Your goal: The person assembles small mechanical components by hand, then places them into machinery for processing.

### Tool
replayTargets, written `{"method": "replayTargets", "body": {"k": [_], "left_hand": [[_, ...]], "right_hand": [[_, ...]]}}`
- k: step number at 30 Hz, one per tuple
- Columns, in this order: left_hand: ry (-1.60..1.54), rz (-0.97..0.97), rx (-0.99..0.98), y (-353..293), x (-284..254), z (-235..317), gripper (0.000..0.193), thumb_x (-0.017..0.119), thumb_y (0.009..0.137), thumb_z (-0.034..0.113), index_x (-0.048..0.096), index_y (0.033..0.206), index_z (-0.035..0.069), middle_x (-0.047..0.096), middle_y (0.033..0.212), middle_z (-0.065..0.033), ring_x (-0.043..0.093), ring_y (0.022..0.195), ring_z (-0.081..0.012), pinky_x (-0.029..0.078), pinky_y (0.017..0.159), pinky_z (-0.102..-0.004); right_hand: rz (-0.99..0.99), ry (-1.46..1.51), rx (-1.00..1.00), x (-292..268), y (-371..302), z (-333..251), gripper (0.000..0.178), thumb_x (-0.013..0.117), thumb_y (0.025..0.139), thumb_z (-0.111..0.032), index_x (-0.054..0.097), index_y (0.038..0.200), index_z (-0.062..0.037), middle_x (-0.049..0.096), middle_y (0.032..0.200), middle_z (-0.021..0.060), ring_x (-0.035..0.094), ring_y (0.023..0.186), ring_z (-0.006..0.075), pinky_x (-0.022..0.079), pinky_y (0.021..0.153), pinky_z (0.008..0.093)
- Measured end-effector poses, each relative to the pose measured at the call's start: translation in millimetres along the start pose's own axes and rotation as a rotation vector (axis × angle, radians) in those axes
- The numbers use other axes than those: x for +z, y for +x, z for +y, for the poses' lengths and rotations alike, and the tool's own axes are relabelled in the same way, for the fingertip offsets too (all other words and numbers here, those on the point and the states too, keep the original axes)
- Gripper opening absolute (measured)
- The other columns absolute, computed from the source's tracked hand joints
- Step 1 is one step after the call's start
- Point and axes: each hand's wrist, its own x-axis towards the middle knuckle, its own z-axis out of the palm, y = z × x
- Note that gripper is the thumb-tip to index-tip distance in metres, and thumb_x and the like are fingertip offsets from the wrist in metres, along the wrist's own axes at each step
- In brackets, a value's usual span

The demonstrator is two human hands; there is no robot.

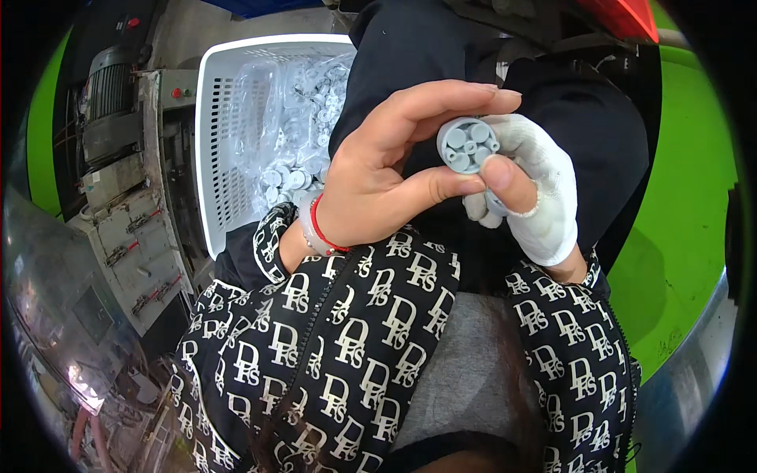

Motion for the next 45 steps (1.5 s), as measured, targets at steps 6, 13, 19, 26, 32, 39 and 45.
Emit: {"method": "replayTargets", "body": {"k": [6,13,19,26,32,39,45], "left_hand": [[0.331,0.039,-0.043,-2.0,-3.0,11.4,0.05,0.062,0.078,-0.003,0.041,0.123,-0.006,0.049,0.122,-0.0213,0.051,0.11,-0.0236,0.04,0.094,-0.0318],[0.493,0.224,-0.2,-4.4,11.9,23.0,0.027,0.054,0.084,-0.004,0.049,0.111,-0.007,0.06,0.104,-0.0166,0.06,0.094,-0.0182,0.047,0.084,-0.0277],[0.474,0.262,-0.216,-1.8,13.0,24.1,0.024,0.055,0.084,-0.003,0.051,0.108,-0.008,0.062,0.099,-0.0147,0.061,0.091,-0.0157,0.048,0.081,-0.0249],[0.571,0.327,-0.302,-3.3,16.4,22.3,0.02,0.054,0.085,-0.002,0.054,0.104,-0.008,0.063,0.099,-0.0148,0.061,0.089,-0.015,0.049,0.078,-0.0234],[0.449,0.348,-0.278,-2.2,18.0,23.3,0.021,0.056,0.084,-0.001,0.055,0.105,-0.007,0.063,0.099,-0.014,0.062,0.088,-0.0146,0.05,0.078,-0.0232],[0.534,0.346,-0.293,-4.1,17.9,20.0,0.021,0.057,0.084,-0.002,0.056,0.104,-0.007,0.064,0.096,-0.0132,0.062,0.087,-0.0135,0.05,0.075,-0.022],[0.57,0.367,-0.289,-4.0,18.4,20.1,0.021,0.057,0.083,-0.002,0.056,0.103,-0.007,0.064,0.093,-0.0119,0.062,0.086,-0.0125,0.05,0.074,-0.021]], "right_hand": [[0.087,0.039,-0.081,0.1,-0.6,8.1,0.029,0.065,0.082,-0.023,0.058,0.1,-0.0007,0.058,0.079,0.0014,0.052,0.059,0.0055,0.041,0.051,0.0169],[0.195,-0.273,-0.45,1.1,7.3,21.7,0.018,0.067,0.077,-0.009,0.06,0.092,-0.0015,0.058,0.074,0.0031,0.052,0.06,0.0093,0.042,0.054,0.0217],[0.23,-0.46,-0.592,-0.9,8.7,20.0,0.017,0.068,0.074,-0.007,0.061,0.089,-0.0028,0.058,0.072,0.0053,0.053,0.058,0.0132,0.043,0.053,0.0235],[0.237,-0.429,-0.517,0.4,7.7,21.4,0.015,0.068,0.075,-0.007,0.061,0.087,-0.0023,0.058,0.07,0.0052,0.053,0.057,0.0128,0.042,0.052,0.0234],[0.261,-0.386,-0.478,2.5,7.1,20.4,0.015,0.068,0.075,-0.009,0.061,0.086,-0.002,0.057,0.07,0.0047,0.052,0.058,0.0118,0.041,0.054,0.0229],[0.256,-0.397,-0.461,1.3,7.5,23.3,0.015,0.068,0.076,-0.011,0.062,0.086,-0.0018,0.057,0.07,0.0047,0.051,0.059,0.0121,0.042,0.055,0.0228],[0.266,-0.409,-0.457,2.4,5.9,23.9,0.015,0.068,0.076,-0.011,0.061,0.087,-0.0016,0.057,0.07,0.0051,0.051,0.059,0.0114,0.041,0.055,0.022]]}}
